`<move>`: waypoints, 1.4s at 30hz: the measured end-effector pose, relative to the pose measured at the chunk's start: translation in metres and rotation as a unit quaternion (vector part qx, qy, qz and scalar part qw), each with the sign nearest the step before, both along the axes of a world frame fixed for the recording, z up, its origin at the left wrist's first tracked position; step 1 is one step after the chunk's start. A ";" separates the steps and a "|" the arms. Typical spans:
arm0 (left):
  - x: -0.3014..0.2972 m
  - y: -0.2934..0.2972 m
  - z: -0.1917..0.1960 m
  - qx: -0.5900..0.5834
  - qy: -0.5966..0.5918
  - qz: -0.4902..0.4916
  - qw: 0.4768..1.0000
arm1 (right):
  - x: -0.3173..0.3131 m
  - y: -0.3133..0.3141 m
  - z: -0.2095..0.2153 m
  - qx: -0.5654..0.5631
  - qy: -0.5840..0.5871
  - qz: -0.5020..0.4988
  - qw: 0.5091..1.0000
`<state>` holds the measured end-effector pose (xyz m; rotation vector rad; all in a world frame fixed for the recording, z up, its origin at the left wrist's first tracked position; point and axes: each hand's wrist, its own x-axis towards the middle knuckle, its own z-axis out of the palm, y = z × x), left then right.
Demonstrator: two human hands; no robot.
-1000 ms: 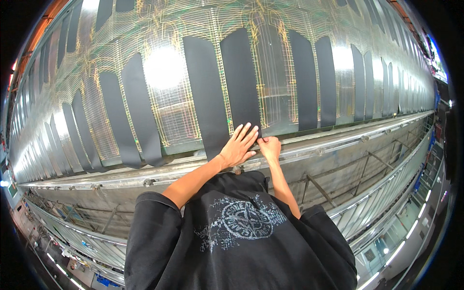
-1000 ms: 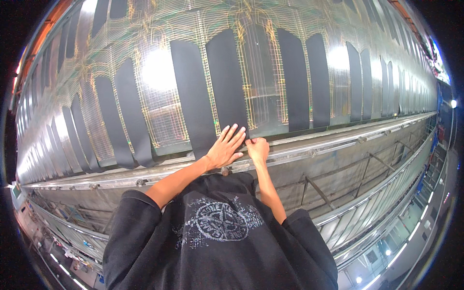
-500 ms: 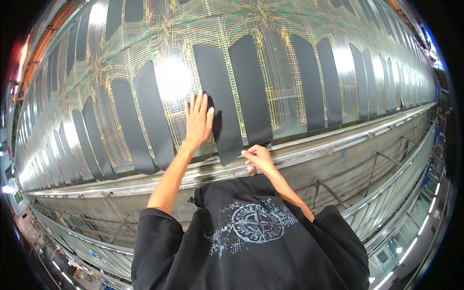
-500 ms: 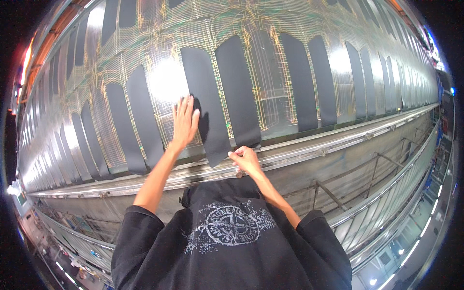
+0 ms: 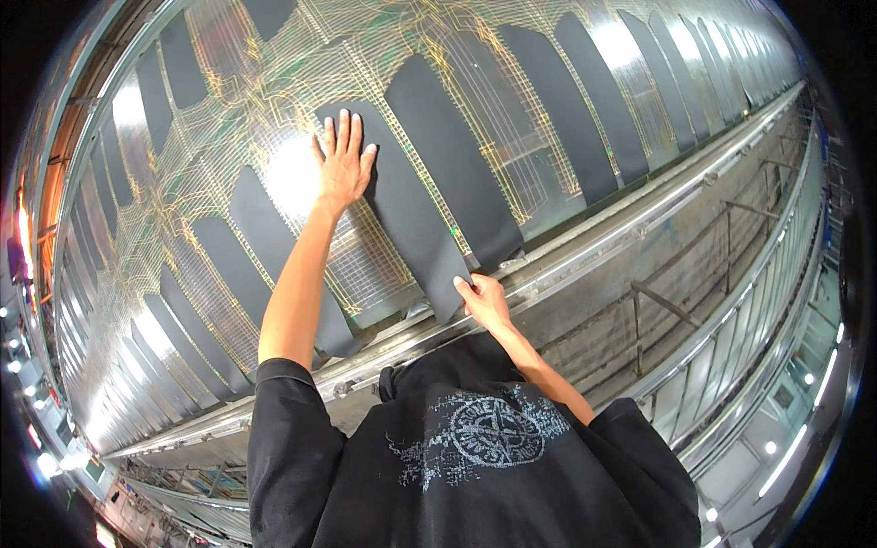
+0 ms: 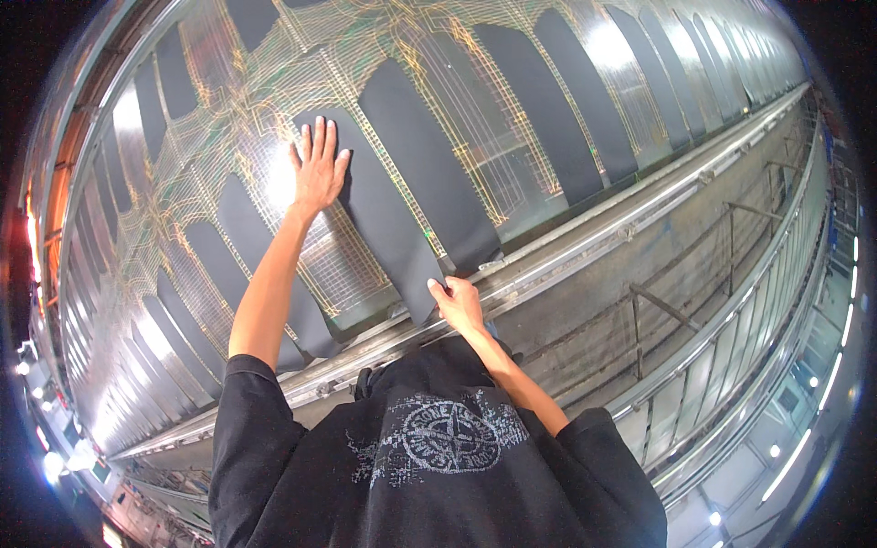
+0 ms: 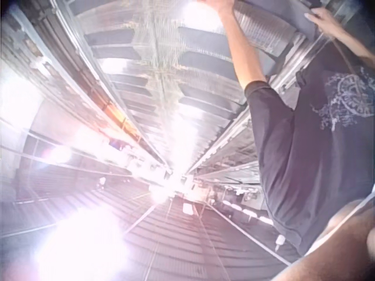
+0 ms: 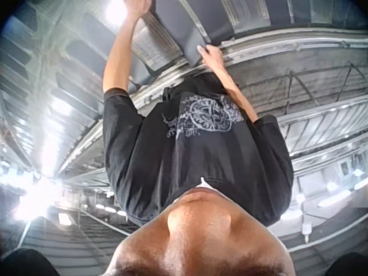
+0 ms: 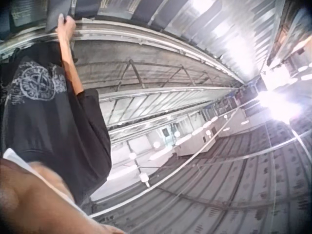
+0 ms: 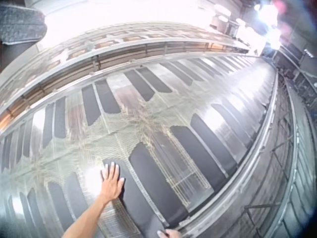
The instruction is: The person applies black tape strips to a large curved glass surface with a grid pattern. They smooth each strip down with their hands to ensure adhesion, working methodically along the surface.
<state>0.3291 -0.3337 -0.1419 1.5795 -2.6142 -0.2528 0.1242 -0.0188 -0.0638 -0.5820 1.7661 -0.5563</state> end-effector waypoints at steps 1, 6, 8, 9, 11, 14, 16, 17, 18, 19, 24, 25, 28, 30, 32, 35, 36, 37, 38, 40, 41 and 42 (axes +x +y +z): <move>0.000 -0.003 0.000 0.014 0.014 -0.001 1.000 | 0.002 -0.002 0.006 -0.016 0.008 0.005 1.000; 0.003 -0.005 -0.006 0.007 0.005 -0.013 1.000 | 0.014 -0.048 0.102 -0.155 0.005 0.063 0.986; 0.004 -0.008 -0.001 0.046 0.000 -0.007 0.999 | 0.017 -0.073 0.152 -0.192 0.005 0.089 0.977; 0.004 -0.010 0.000 0.065 -0.004 -0.006 0.998 | 0.017 -0.086 0.169 -0.200 0.005 0.091 0.975; 0.007 -0.012 0.003 0.077 -0.007 -0.011 0.997 | 0.015 -0.091 0.170 -0.198 0.015 0.098 0.975; 0.006 -0.013 0.004 0.068 -0.011 -0.015 0.997 | 0.000 -0.059 0.122 -0.156 0.082 0.140 0.974; 0.006 -0.011 0.002 0.059 -0.003 -0.014 0.998 | -0.007 -0.028 0.080 -0.064 0.018 0.074 0.995; 0.007 -0.010 0.001 0.061 -0.001 -0.012 0.998 | -0.010 -0.020 0.070 -0.003 -0.022 0.037 0.999; 0.007 -0.009 0.003 0.064 0.002 -0.012 0.998 | -0.016 -0.010 0.043 -0.013 -0.008 0.064 0.998; 0.005 -0.010 0.004 0.067 0.005 -0.015 0.998 | -0.020 -0.002 0.019 -0.024 0.007 0.087 0.996; 0.004 -0.010 0.008 0.091 -0.021 -0.008 0.996 | -0.012 -0.009 -0.001 0.010 0.037 0.073 0.997; 0.005 -0.010 0.006 0.086 -0.019 -0.009 0.996 | -0.011 -0.010 -0.001 0.014 0.037 0.075 0.996; 0.005 -0.010 0.007 0.088 -0.020 -0.008 0.996 | -0.012 -0.013 0.002 0.028 0.041 0.078 0.996; 0.005 -0.010 0.008 0.088 -0.013 -0.009 0.996 | -0.011 -0.016 0.002 0.041 0.041 0.078 0.995; 0.006 -0.010 0.007 0.079 0.004 -0.015 0.997 | -0.012 -0.019 0.003 0.058 0.045 0.084 0.994; 0.006 -0.010 0.004 0.074 -0.015 -0.011 0.997 | -0.010 -0.020 0.001 0.068 0.048 0.082 0.993; 0.006 -0.010 0.004 0.075 -0.011 -0.011 0.997 | -0.010 -0.018 -0.002 0.070 0.048 0.078 0.993; 0.006 -0.010 0.003 0.076 -0.007 -0.011 0.997 | -0.010 -0.016 -0.005 0.063 0.050 0.077 0.994; 0.006 -0.010 0.002 0.077 -0.003 -0.011 0.997 | -0.010 -0.014 -0.008 0.056 0.051 0.075 0.994; 0.006 -0.010 0.003 0.077 -0.002 -0.008 0.997 | -0.010 -0.013 -0.010 0.046 0.053 0.074 0.995; 0.006 -0.010 0.003 0.077 -0.001 -0.006 0.997 | -0.010 -0.012 -0.010 0.046 0.053 0.073 0.995; 0.006 -0.010 0.004 0.080 -0.002 -0.006 0.997 | -0.010 -0.012 -0.011 0.046 0.053 0.072 0.995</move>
